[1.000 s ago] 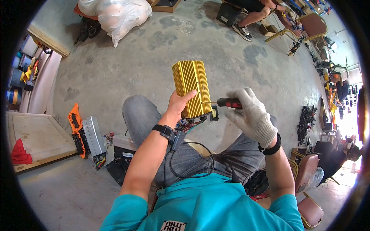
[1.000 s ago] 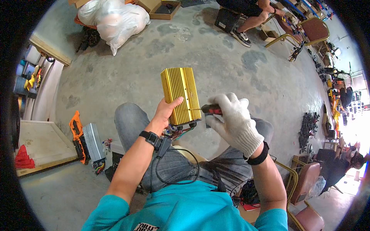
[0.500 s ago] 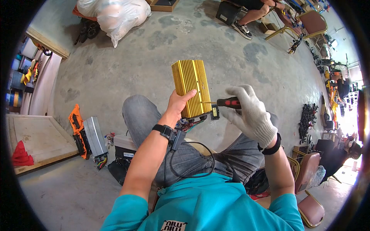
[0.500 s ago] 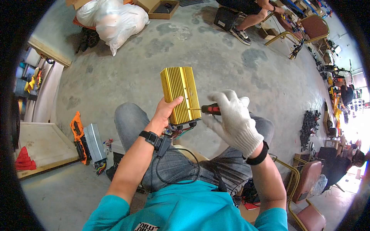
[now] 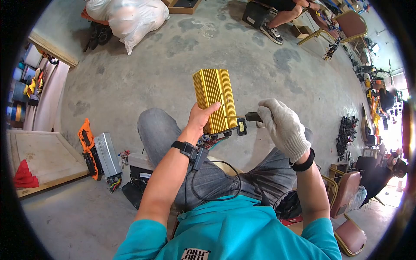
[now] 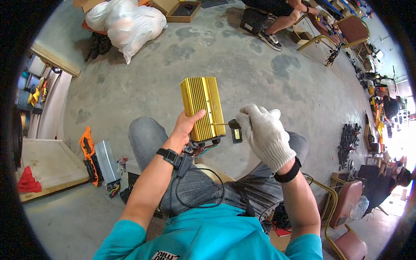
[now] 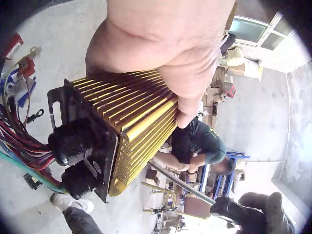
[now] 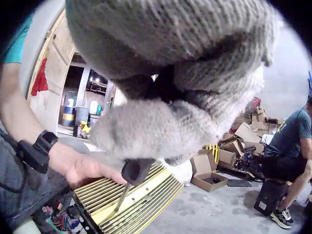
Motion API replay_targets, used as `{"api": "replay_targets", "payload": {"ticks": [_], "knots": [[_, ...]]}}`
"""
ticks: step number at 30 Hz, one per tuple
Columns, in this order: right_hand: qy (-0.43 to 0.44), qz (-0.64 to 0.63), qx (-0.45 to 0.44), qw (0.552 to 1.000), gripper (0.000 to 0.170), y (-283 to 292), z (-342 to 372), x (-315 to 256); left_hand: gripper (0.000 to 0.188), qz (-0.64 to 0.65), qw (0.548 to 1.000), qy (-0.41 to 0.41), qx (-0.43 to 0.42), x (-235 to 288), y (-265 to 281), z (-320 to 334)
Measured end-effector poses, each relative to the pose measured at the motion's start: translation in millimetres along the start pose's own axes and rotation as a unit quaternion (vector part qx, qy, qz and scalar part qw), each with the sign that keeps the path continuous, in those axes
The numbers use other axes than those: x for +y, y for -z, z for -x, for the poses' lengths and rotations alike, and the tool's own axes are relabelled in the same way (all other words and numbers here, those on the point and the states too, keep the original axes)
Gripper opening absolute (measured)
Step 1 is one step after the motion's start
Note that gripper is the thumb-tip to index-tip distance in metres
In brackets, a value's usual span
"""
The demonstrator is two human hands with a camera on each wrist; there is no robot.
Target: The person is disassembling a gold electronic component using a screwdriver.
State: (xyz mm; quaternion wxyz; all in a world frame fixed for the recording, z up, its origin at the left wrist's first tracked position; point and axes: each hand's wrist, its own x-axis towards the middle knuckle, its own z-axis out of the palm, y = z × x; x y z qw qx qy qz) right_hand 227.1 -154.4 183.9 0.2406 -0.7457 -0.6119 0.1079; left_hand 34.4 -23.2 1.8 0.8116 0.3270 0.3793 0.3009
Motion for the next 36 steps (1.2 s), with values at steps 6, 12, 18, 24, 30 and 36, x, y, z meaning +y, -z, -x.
{"api": "replay_targets", "payload": {"ticks": [6,12,18,24,30,36], "knots": [[0.114,-0.03,-0.071,0.99,0.027,8.5,-6.9,7.1,0.045,-0.015,1.0,-0.001,0.007,-0.1,0.7,0.3],[0.009,0.028,-0.026,0.999,0.023,5.1,-0.3,-4.4,0.044,-0.011,1.0,-0.005,0.005,-3.3,2.3,-0.8],[0.08,-0.067,-0.083,0.991,0.032,10.2,-5.3,7.8,0.045,-0.021,1.0,-0.003,0.003,-4.7,5.1,-3.6],[-0.025,0.012,-0.016,0.999,0.025,2.3,-1.9,0.3,0.047,-0.021,1.0,0.0,0.004,-4.1,2.8,-1.1],[0.112,-0.036,-0.085,0.989,0.028,12.1,-8.0,7.7,0.048,-0.026,1.0,-0.003,0.006,-1.1,2.3,0.3],[-0.015,0.016,-0.023,0.999,0.028,-0.5,-2.3,5.0,0.047,-0.02,1.0,-0.001,0.005,-4.1,2.7,-0.5]]}}
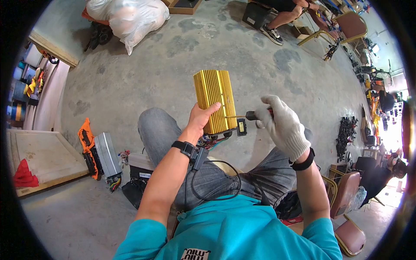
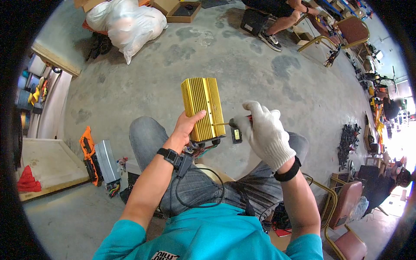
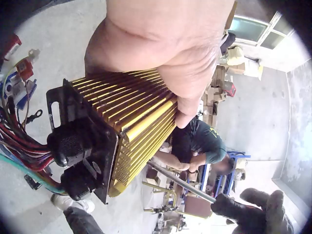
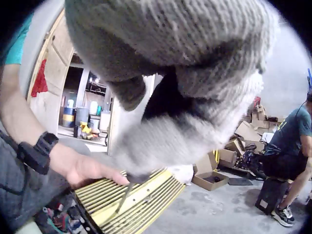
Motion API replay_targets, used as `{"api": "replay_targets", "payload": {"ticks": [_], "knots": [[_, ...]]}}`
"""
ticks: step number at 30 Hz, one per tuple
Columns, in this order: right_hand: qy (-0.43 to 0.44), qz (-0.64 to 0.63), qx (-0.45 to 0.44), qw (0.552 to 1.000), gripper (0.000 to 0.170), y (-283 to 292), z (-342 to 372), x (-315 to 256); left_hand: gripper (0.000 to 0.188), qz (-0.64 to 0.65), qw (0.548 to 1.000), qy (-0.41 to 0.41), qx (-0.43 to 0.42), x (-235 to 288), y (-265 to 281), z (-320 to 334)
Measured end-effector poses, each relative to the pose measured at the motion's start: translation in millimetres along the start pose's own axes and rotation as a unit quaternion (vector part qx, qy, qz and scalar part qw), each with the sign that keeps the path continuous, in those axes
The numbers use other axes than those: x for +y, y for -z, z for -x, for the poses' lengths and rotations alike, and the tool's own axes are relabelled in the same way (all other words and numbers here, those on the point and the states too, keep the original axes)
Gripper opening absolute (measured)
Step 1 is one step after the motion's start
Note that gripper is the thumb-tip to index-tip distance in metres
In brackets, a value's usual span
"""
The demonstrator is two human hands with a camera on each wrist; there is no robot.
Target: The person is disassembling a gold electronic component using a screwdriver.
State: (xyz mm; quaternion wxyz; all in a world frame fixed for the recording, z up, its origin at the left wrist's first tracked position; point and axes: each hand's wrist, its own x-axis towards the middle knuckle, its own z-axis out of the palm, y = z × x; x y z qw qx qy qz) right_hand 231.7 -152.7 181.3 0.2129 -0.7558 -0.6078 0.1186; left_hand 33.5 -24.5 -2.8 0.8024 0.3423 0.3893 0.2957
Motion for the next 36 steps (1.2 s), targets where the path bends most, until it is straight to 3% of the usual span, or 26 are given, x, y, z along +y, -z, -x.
{"api": "replay_targets", "payload": {"ticks": [3,5,9,11,12,15,17,21,23,27,30,32,36], "knots": [[0.011,-0.073,-0.05,0.996,0.035,2.7,-4.6,12.5,0.046,-0.012,1.0,-0.001,0.0,-1.1,0.4,-2.7],[0.113,-0.06,-0.066,0.99,0.031,13.6,-5.7,6.0,0.046,-0.024,1.0,-0.004,0.01,-3.5,2.6,-3.2],[0.124,-0.042,-0.009,0.991,0.026,8.5,-0.9,0.2,0.047,0.001,1.0,-0.002,0.0,0.8,0.5,-0.6],[-0.046,-0.046,-0.051,0.997,0.033,7.5,-1.0,-0.3,0.047,-0.003,1.0,-0.001,-0.001,1.6,-1.5,0.9],[-0.045,-0.046,-0.05,0.997,0.033,8.4,-2.6,1.1,0.048,-0.007,1.0,-0.001,0.001,2.0,-1.6,0.1],[0.022,-0.039,-0.074,0.996,0.033,11.1,-3.6,8.4,0.048,-0.012,1.0,0.001,0.003,0.0,0.8,0.5],[0.117,-0.073,-0.059,0.989,0.024,13.3,-3.7,11.4,0.048,-0.014,1.0,0.002,0.001,-0.8,1.7,-0.7],[0.126,-0.085,0.002,0.988,0.018,9.1,-0.5,-0.6,0.048,-0.001,1.0,-0.002,-0.012,-3.6,3.6,-4.5],[0.004,-0.051,-0.019,0.998,0.025,7.5,-0.3,0.1,0.048,0.006,1.0,-0.001,-0.014,-5.1,3.3,-4.2],[0.039,-0.041,-0.067,0.996,0.026,9.9,-1.3,7.5,0.051,-0.01,1.0,-0.002,0.0,-1.8,2.7,-0.5],[0.087,-0.12,-0.055,0.987,0.021,9.5,0.5,6.8,0.053,-0.013,1.0,-0.002,0.002,-0.5,1.6,-0.4],[0.042,-0.072,0.012,0.996,0.017,5.8,4.4,-1.4,0.054,-0.009,1.0,-0.003,0.002,0.1,1.8,-0.5],[-0.037,-0.105,-0.047,0.993,0.02,5.2,0.0,11.9,0.052,-0.011,1.0,-0.001,0.009,0.1,-1.9,-0.9]]}}
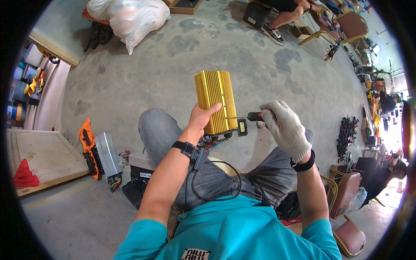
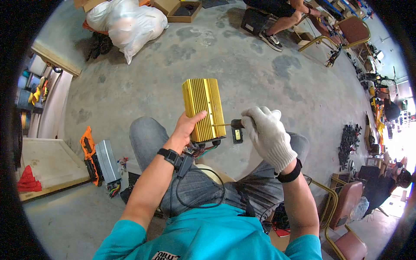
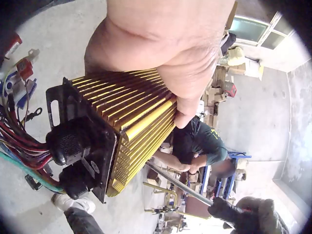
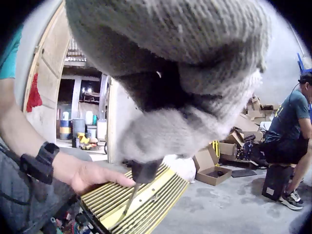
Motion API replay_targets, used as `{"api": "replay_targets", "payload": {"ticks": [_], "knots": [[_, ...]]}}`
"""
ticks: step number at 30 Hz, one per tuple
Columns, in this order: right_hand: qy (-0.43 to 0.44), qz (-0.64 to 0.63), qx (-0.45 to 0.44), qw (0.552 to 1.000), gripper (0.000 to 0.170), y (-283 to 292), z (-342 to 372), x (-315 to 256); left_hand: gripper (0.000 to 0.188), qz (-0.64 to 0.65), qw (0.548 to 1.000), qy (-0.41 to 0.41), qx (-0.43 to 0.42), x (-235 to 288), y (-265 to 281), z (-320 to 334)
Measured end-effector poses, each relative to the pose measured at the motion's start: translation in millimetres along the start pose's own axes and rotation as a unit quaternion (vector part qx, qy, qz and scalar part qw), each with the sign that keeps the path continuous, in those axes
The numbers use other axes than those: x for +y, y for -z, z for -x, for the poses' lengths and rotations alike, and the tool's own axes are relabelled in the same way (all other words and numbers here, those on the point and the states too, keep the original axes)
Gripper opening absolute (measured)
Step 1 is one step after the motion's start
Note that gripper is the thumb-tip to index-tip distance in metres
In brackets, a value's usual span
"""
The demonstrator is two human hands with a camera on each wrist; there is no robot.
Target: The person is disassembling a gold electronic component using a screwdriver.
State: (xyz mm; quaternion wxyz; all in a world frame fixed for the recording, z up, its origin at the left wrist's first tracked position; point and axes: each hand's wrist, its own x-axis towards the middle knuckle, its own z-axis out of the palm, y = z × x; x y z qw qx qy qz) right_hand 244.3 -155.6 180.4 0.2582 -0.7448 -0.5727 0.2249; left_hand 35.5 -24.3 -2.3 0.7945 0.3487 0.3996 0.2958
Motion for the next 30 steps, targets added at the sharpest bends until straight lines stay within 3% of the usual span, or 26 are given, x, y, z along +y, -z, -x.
{"api": "replay_targets", "payload": {"ticks": [2,5,8,11,12,14,18,20,26,30], "knots": [[0.09,0.033,-0.019,0.995,0.02,3.9,1.7,-1.7,0.052,0.007,1.0,0.006,0.008,-0.8,2.3,0.9],[0.131,-0.007,-0.013,0.991,0.017,2.8,2.6,-7.0,0.05,0.004,1.0,0.004,-0.007,0.0,2.5,-0.3],[0.054,0.034,0.053,0.997,0.017,-4.9,6.7,-11.5,0.049,0.013,1.0,0.009,-0.006,1.3,2.3,0.7],[0.046,0.039,0.001,0.998,0.026,0.3,2.6,-6.0,0.05,0.009,1.0,0.005,-0.008,3.2,0.0,1.3],[0.048,0.038,0.001,0.998,0.026,2.0,1.1,-3.6,0.05,0.009,1.0,0.0,-0.008,2.8,0.3,1.4],[0.133,0.003,-0.036,0.99,0.032,5.8,1.6,0.0,0.049,0.009,1.0,-0.002,-0.006,1.2,1.6,2.5],[0.121,0.027,0.015,0.992,0.033,0.0,5.4,-8.1,0.052,0.006,1.0,0.003,-0.017,0.6,5.1,-1.1],[-0.004,0.05,0.006,0.999,0.035,-2.0,4.8,-4.6,0.053,-0.01,1.0,0.005,-0.005,1.9,2.5,0.2],[0.121,0.01,-0.018,0.992,0.031,3.6,4.2,-4.0,0.052,-0.001,1.0,0.004,-0.014,0.4,3.7,0.3],[0.046,0.074,0.043,0.995,0.029,-1.6,5.9,-7.7,0.05,-0.003,1.0,0.004,-0.015,1.8,3.2,-0.1]]}}
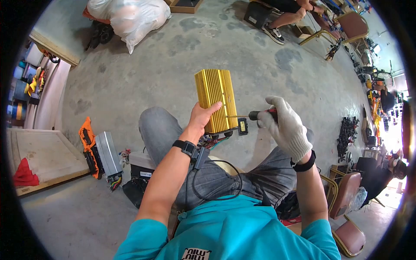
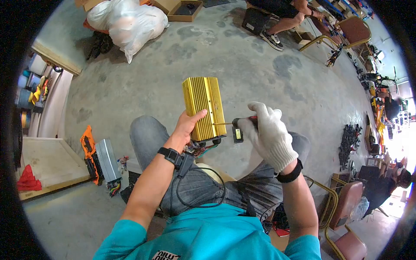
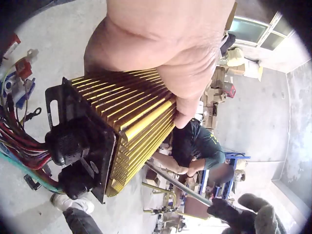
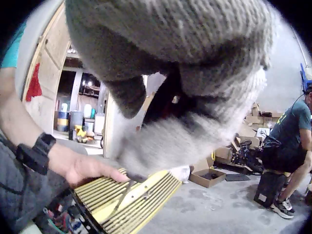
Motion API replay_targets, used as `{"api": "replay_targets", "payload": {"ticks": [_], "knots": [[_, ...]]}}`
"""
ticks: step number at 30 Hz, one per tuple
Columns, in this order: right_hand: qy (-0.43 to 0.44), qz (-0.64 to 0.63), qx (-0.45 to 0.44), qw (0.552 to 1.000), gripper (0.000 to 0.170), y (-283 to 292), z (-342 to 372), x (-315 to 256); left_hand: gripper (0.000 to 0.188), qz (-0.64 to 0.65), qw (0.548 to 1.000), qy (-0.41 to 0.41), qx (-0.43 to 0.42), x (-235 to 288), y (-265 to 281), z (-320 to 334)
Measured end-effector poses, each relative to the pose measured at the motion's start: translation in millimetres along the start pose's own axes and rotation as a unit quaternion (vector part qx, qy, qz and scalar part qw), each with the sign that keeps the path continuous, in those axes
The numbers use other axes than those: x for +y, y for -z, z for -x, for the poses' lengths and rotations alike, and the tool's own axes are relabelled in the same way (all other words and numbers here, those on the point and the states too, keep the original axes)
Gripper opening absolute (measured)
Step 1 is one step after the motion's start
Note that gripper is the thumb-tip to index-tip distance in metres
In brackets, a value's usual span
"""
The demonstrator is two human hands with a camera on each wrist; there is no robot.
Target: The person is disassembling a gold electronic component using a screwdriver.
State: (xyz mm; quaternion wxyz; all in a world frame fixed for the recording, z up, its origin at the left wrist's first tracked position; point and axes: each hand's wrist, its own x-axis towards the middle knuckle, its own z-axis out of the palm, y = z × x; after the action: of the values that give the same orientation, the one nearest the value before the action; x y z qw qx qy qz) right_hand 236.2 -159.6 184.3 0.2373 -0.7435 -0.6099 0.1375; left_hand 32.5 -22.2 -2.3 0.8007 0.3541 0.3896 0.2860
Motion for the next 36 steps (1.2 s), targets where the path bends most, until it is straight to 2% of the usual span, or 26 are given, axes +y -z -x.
{"api": "replay_targets", "payload": {"ticks": [3,5,9,11,12,14,17,18,20,23,24,26,27,30,32,33,35,36], "knots": [[-0.019,-0.033,-0.044,0.998,0.034,-0.2,-4.3,11.7,0.049,0.008,1.0,0.002,0.01,0.0,-2.0,1.6],[0.065,-0.042,-0.05,0.996,0.032,4.6,-3.9,10.0,0.049,0.011,1.0,-0.004,0.011,-2.0,-0.7,0.0],[0.056,-0.031,-0.01,0.998,0.029,0.4,-0.6,2.1,0.049,0.018,1.0,-0.002,0.004,-0.6,-1.2,0.2],[-0.064,-0.018,-0.03,0.997,0.031,-3.8,-1.6,7.9,0.049,0.012,1.0,-0.001,0.005,0.5,-2.3,1.9],[-0.064,-0.018,-0.03,0.997,0.031,-2.0,-2.3,8.2,0.049,0.005,1.0,0.0,0.008,1.0,-2.2,1.7],[0.018,-0.016,-0.042,0.999,0.033,1.8,-3.0,7.4,0.048,0.001,1.0,0.0,0.014,0.4,-1.3,1.7],[0.06,-0.04,-0.051,0.996,0.03,4.3,-2.4,8.0,0.048,0.006,1.0,0.001,0.012,0.9,-1.1,2.6],[0.059,-0.04,-0.051,0.996,0.03,3.2,-1.6,6.0,0.048,0.014,1.0,0.002,0.003,1.1,-1.0,2.4],[0.02,-0.016,0.01,1.0,0.026,-0.2,-0.3,0.2,0.049,0.011,1.0,0.003,0.005,1.4,-1.7,1.7],[-0.014,-0.041,-0.033,0.999,0.03,-1.9,-2.1,13.0,0.048,0.008,1.0,0.002,0.007,-2.6,-1.8,-0.7],[-0.012,-0.042,-0.033,0.999,0.03,-1.6,-2.6,13.3,0.048,0.009,1.0,-0.001,0.009,-1.6,-1.8,0.6],[0.054,-0.079,-0.048,0.994,0.031,1.9,-2.1,12.0,0.044,0.015,1.0,0.0,0.017,0.3,-2.2,2.6],[0.053,-0.078,-0.048,0.994,0.031,3.0,-0.8,8.1,0.04,0.021,1.0,0.0,0.022,0.9,-3.3,2.5],[0.042,-0.039,-0.009,0.998,0.029,0.5,0.2,1.9,0.039,0.017,1.0,0.002,0.017,-1.5,-1.3,-1.2],[-0.087,-0.05,-0.053,0.994,0.03,-4.1,-2.3,13.7,0.039,0.017,1.0,0.004,0.02,-3.5,-1.3,-1.7],[-0.087,-0.05,-0.053,0.994,0.03,-1.9,-2.3,14.1,0.039,0.017,1.0,0.006,0.023,-2.8,-1.9,-1.6],[0.021,-0.057,-0.037,0.997,0.032,1.0,-1.8,12.2,0.043,0.013,1.0,0.005,0.018,-2.3,-0.4,-0.3],[0.021,-0.057,-0.038,0.997,0.032,1.6,-1.8,11.1,0.047,0.009,1.0,0.004,0.012,-2.3,-0.4,0.3]]}}
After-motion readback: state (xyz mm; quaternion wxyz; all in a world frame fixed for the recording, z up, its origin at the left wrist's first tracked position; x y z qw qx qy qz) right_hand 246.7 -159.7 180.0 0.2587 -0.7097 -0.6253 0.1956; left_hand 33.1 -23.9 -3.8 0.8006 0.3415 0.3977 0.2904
